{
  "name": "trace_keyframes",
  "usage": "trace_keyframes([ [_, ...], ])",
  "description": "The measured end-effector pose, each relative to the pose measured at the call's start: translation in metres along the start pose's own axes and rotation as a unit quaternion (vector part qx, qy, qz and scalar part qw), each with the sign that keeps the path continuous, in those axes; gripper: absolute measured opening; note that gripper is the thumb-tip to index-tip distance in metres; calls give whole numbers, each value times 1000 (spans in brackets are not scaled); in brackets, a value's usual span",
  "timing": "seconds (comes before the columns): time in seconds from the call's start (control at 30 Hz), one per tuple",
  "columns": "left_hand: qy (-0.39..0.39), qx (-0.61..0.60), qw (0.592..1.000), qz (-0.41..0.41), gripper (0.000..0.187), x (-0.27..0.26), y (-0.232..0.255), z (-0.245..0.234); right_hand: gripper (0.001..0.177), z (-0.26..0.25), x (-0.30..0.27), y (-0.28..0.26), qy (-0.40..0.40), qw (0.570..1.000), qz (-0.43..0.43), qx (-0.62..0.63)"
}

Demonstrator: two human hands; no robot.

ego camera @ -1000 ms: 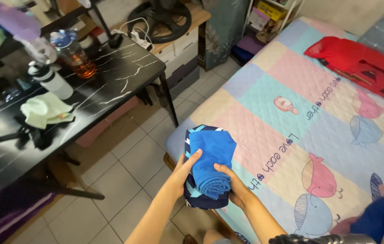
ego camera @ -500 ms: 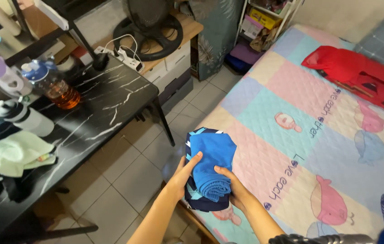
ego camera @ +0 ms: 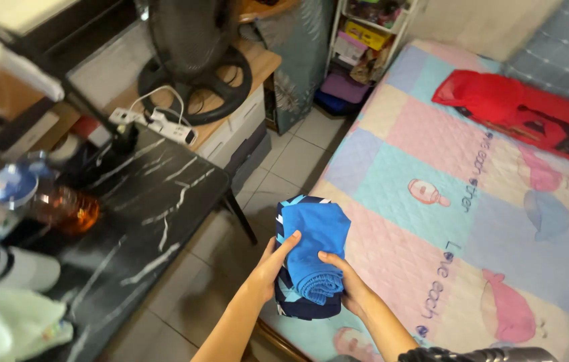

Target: Folding clothes and organizing them into a drawer.

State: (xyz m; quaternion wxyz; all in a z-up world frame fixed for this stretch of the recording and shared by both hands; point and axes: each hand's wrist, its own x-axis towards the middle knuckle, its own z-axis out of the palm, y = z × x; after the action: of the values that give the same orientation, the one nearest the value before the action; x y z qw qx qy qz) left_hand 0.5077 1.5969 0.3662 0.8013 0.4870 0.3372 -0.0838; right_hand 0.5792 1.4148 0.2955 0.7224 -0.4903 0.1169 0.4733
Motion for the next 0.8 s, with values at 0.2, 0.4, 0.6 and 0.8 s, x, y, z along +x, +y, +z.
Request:
trace_keyframes([
  [0.2,-57,65,996,-23,95,35,47,-55,67,59,33,8,52,998,-2,46],
  [0.4,-37,126,988,-83,111,85,62,-113,68,97,71,24,104,990,-12,95],
  [0.6,-58,159,982,-82,114,89,90,-129,67,113,97,27,128,983,-16,128],
  [0.8,-90,143,984,-52,97,90,106,-137,63,120,112,20,122,984,-42,119],
])
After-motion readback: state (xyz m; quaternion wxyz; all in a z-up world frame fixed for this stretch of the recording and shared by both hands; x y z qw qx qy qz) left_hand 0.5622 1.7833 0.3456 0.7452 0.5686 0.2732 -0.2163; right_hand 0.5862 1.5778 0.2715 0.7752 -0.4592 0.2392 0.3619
